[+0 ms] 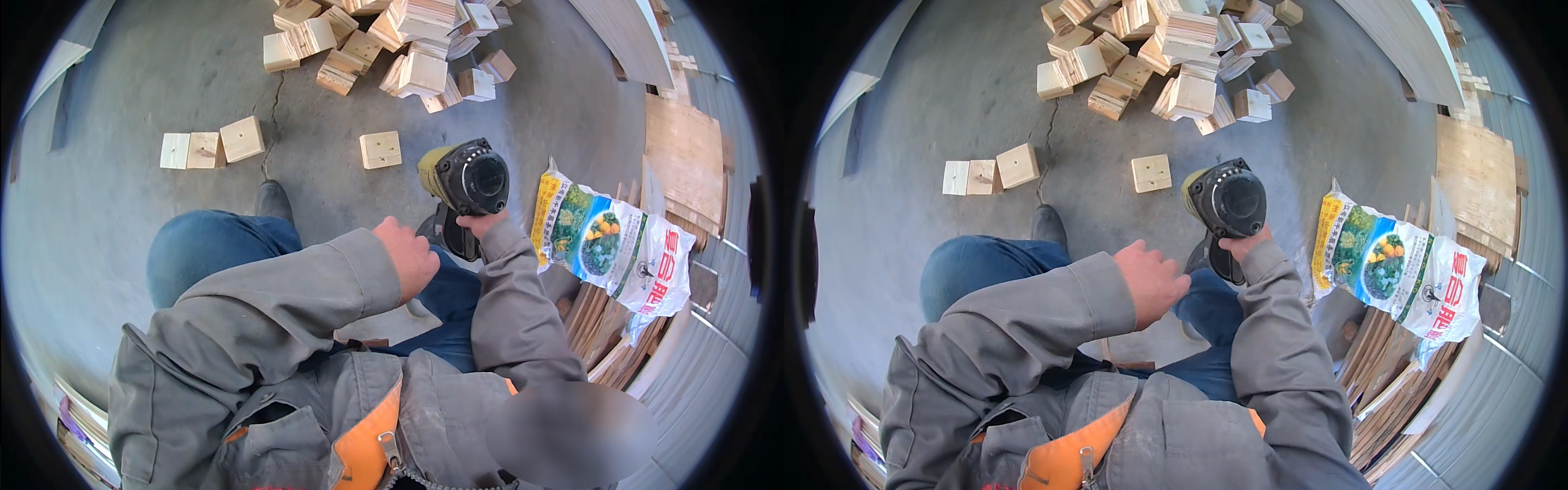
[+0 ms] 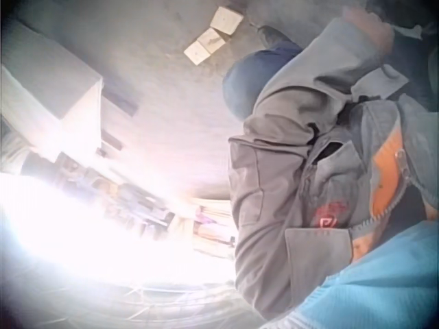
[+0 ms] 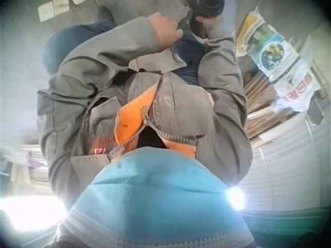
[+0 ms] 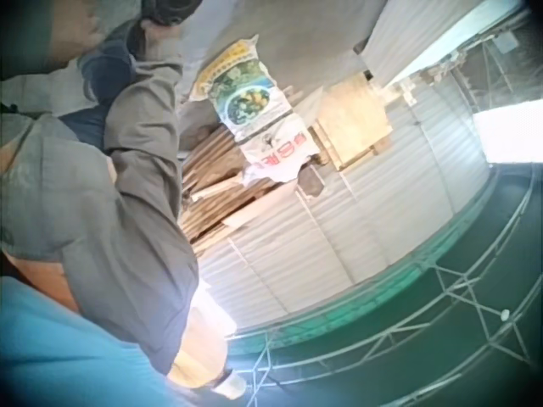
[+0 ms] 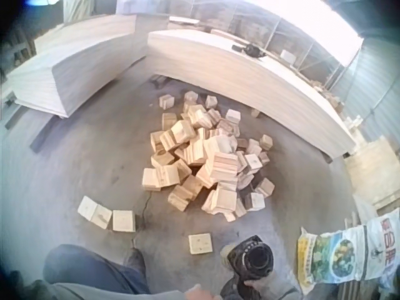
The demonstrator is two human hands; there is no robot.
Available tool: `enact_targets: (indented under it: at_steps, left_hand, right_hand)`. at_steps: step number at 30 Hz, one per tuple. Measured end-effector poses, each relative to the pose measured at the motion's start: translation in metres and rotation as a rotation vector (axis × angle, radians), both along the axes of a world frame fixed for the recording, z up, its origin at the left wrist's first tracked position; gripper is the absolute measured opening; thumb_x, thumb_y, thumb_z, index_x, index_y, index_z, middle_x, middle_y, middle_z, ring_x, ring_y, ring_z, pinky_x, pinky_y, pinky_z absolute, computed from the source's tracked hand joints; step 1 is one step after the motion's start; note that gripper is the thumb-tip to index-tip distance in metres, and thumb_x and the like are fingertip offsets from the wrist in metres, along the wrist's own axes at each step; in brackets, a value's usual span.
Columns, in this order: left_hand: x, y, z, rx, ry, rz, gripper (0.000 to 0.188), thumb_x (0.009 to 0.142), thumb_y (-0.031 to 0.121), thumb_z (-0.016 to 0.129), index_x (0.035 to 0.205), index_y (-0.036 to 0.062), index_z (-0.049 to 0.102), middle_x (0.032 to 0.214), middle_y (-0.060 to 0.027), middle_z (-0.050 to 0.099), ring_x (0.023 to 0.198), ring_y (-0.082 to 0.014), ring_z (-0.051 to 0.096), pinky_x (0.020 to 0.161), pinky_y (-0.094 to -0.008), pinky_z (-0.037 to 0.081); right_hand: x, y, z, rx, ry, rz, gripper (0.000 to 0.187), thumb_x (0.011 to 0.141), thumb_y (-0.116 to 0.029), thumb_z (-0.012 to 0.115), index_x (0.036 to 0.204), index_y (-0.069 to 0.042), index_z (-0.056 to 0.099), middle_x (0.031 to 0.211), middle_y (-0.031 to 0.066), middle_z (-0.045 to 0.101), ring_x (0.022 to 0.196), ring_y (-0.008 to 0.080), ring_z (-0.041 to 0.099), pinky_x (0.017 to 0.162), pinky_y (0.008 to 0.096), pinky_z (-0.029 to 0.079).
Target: The person sits on a low stool and uses a pneumatic nail gun to fasten small wooden blocks together. They pick up blocks from a pile on the floor, align them, and drive nails into them one at a time, then place the finished units aside.
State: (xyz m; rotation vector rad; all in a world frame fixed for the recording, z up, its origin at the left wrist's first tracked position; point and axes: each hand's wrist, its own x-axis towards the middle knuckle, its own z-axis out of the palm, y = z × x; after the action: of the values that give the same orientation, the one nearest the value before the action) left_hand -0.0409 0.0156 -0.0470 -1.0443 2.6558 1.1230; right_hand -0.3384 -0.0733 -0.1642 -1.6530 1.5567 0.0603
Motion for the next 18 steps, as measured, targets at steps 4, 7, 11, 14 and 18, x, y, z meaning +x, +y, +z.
enact_targets:
  at_steps: [4,7,11,14,18]
  left_hand:
    - [0.003,0.003,-0.004,-0.03,0.058,0.054,0.02,0.086,0.014,0.064,0.105,0.0083,0.066,0.094,-0.0108,0.068,0.091,-0.0283,0.068,0.076,-0.0429,0.048]
    - [0.008,0.002,-0.003,-0.04,0.078,0.09,0.017,0.086,0.014,0.062,0.102,0.0078,0.066,0.091,-0.0103,0.067,0.088,-0.0277,0.068,0.075,-0.0427,0.047]
    - [0.011,0.001,-0.003,-0.028,0.114,0.117,0.017,0.085,0.015,0.063,0.1,0.0067,0.065,0.088,-0.0097,0.066,0.086,-0.0273,0.067,0.074,-0.0429,0.047]
    - [0.014,0.002,-0.004,-0.033,0.118,0.133,0.016,0.085,0.015,0.064,0.098,0.0062,0.065,0.086,-0.0095,0.066,0.085,-0.0273,0.067,0.074,-0.043,0.047]
    - [0.014,0.001,0.0,-0.022,0.11,0.127,0.015,0.085,0.016,0.064,0.096,0.0064,0.065,0.087,-0.0101,0.067,0.085,-0.0279,0.067,0.074,-0.0429,0.047]
  right_hand:
    - [0.022,-0.009,0.007,-0.107,-0.065,0.087,0.063,0.068,-0.01,0.088,0.128,-0.01,0.068,0.124,0.0113,0.072,0.117,0.0242,0.067,0.105,0.0362,0.051]
    - [0.047,-0.017,0.011,-0.059,-0.074,0.103,0.063,0.069,-0.013,0.088,0.128,-0.01,0.068,0.124,0.0104,0.072,0.118,0.0252,0.066,0.106,0.037,0.05]
    - [0.062,-0.024,0.002,0.023,-0.066,0.038,0.062,0.069,-0.014,0.088,0.128,-0.01,0.068,0.125,0.0107,0.072,0.119,0.026,0.066,0.106,0.0373,0.049]
    - [0.076,-0.028,0.002,0.026,0.001,0.095,0.061,0.069,-0.015,0.087,0.127,-0.009,0.069,0.124,0.011,0.072,0.118,0.026,0.066,0.106,0.0371,0.05]
    - [0.069,-0.029,-0.004,0.019,-0.004,0.11,0.059,0.071,-0.017,0.086,0.127,-0.008,0.069,0.125,0.0112,0.072,0.119,0.0266,0.066,0.106,0.0371,0.05]
